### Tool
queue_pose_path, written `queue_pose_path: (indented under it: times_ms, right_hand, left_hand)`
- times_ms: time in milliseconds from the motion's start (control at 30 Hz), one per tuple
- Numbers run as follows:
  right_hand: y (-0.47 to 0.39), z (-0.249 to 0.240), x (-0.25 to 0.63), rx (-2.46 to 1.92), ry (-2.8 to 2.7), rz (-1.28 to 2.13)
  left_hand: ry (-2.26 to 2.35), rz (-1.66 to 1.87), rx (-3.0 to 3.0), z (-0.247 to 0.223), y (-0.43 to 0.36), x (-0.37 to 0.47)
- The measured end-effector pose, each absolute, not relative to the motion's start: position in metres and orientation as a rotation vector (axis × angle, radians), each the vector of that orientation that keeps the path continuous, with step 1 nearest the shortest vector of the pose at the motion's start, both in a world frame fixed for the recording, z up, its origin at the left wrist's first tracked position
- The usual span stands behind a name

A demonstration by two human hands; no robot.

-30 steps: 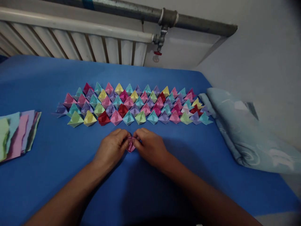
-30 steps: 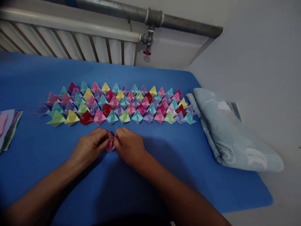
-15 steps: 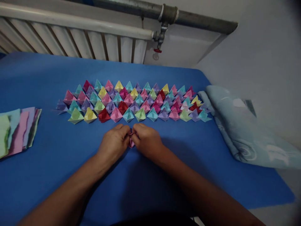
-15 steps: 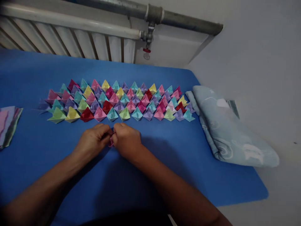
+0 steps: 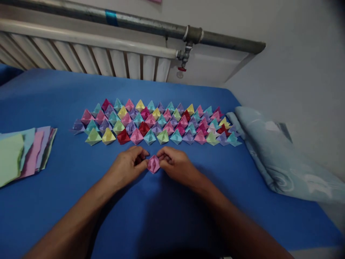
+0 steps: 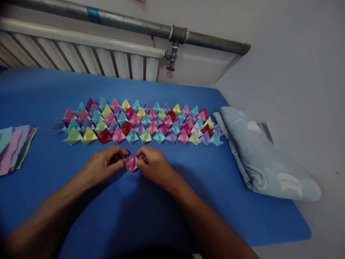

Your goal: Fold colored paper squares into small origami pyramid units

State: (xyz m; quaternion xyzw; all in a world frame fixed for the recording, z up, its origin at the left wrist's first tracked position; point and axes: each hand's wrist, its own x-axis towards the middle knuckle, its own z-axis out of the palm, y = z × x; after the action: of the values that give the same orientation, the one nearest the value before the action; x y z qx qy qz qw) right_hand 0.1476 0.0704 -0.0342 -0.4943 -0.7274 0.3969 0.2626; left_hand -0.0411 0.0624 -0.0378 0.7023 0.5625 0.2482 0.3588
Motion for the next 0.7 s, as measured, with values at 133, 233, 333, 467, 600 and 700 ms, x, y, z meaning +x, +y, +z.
queue_pose_path:
  times_ms: [133,233,333,467,600,700]
  right_hand:
    - [0.07,-0.029,0.152,-1.359,-1.93,1.149]
    - [0.069,-0.029,0.151,-1.373,-1.954,1.1]
    - [0.068,-0.032,0.148,-1.397,-2.012,0.989]
    - [0.068,-0.036,0.144,-1.427,-2.108,0.871]
    - [0.068,-0.038,0.14,-1.469,-2.182,0.758]
    - [0.068,-0.039,0.138,-1.493,-2.2,0.707]
  left_hand:
    - [1.485,0.628,1.858,-0.036,0.063,-0.043]
    - [1.505,0.593,1.879,-0.037,0.062,-0.041]
    - [1.533,0.592,1.906,-0.039,0.06,-0.037]
    - [1.534,0.566,1.954,-0.041,0.057,-0.032]
    - [1.532,0.556,1.987,-0.042,0.057,-0.031]
    - [1.602,0.534,2.021,-0.042,0.057,-0.031]
